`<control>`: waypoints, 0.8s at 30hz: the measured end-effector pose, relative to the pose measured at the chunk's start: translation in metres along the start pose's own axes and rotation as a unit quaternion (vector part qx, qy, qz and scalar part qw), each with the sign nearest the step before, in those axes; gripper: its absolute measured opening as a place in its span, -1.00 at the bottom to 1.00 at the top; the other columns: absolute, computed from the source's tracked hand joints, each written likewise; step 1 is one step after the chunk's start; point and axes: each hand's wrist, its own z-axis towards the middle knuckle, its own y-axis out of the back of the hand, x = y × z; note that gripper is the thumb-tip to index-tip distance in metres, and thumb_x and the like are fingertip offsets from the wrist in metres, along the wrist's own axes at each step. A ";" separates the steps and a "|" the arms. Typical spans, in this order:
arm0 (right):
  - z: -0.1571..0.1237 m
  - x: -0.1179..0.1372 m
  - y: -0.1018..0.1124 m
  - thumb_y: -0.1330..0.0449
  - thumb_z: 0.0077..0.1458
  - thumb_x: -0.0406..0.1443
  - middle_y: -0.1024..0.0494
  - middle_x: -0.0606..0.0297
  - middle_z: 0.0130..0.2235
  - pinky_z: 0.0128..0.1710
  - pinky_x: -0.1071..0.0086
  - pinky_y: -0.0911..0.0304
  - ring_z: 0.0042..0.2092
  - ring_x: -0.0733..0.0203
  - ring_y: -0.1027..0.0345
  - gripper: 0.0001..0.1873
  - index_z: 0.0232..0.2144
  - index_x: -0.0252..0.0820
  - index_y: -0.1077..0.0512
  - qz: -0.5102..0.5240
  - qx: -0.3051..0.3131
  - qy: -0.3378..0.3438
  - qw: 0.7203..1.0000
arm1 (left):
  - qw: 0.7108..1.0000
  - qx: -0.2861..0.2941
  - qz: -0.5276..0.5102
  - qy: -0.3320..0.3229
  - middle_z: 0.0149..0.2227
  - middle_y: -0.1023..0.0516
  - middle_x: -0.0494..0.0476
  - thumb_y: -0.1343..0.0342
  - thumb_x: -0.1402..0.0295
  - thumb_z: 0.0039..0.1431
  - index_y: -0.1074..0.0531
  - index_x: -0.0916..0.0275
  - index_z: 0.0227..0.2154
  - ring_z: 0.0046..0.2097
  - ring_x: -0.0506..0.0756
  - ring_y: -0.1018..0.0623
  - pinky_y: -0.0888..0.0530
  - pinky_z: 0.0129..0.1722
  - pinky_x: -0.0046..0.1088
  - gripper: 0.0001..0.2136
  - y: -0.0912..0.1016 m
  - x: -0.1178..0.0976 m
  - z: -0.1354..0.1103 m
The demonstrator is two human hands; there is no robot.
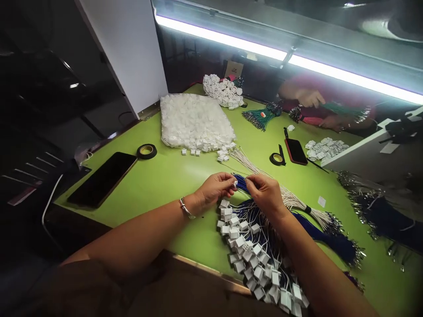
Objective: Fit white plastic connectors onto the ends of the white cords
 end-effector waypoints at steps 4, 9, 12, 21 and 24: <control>-0.003 -0.001 -0.004 -0.07 0.07 -0.33 -0.51 0.30 -0.51 -0.39 0.45 -0.17 -0.46 0.32 -0.31 -0.77 -0.53 -0.18 -0.48 -0.058 0.054 0.049 0.996 | 1.000 0.016 -0.015 -0.003 -0.50 -0.45 0.04 -0.28 0.25 -0.03 -0.38 0.37 -0.36 -0.51 -0.14 -0.41 -0.30 -0.52 -0.67 -0.71 0.000 0.000 0.000; -0.003 -0.007 -0.008 -0.07 0.03 -0.38 -0.48 0.35 -0.54 -0.42 0.49 -0.12 -0.49 0.36 -0.26 -0.80 -0.53 -0.20 -0.47 -0.007 0.070 0.046 0.996 | 0.999 0.022 -0.024 0.022 -0.50 -0.44 0.02 -0.28 0.24 -0.04 -0.38 0.35 -0.34 -0.52 -0.15 -0.39 -0.28 -0.52 -0.67 -0.69 -0.002 -0.002 -0.001; -0.004 -0.008 -0.008 -0.07 0.00 -0.39 -0.46 0.35 -0.55 -0.44 0.50 -0.09 -0.51 0.38 -0.23 -0.81 -0.55 -0.21 -0.46 0.001 0.066 0.049 0.997 | 0.999 0.032 -0.015 0.028 -0.50 -0.45 0.03 -0.28 0.22 -0.04 -0.37 0.36 -0.35 -0.53 -0.15 -0.39 -0.28 -0.52 -0.67 -0.68 -0.001 -0.003 -0.001; -0.011 0.004 -0.011 -0.07 -0.04 -0.37 -0.40 0.35 -0.63 -0.49 0.46 -0.05 -0.56 0.37 -0.16 -0.79 -0.63 -0.21 -0.43 -0.056 0.062 0.038 0.996 | 0.993 0.024 0.114 -0.026 -0.60 -0.42 -0.02 -0.31 0.16 -0.11 -0.37 0.36 -0.41 -0.58 -0.10 -0.40 -0.31 -0.60 -0.61 -0.64 -0.002 -0.001 0.001; -0.011 0.003 -0.012 -0.09 0.00 -0.32 -0.46 0.35 -0.61 -0.51 0.48 -0.09 -0.57 0.38 -0.20 -0.79 -0.55 -0.22 -0.49 0.037 0.068 -0.033 0.996 | 0.995 0.029 0.094 -0.020 -0.56 -0.45 0.01 -0.31 0.18 -0.11 -0.38 0.36 -0.38 -0.55 -0.10 -0.43 -0.35 -0.57 -0.62 -0.64 -0.001 0.000 0.002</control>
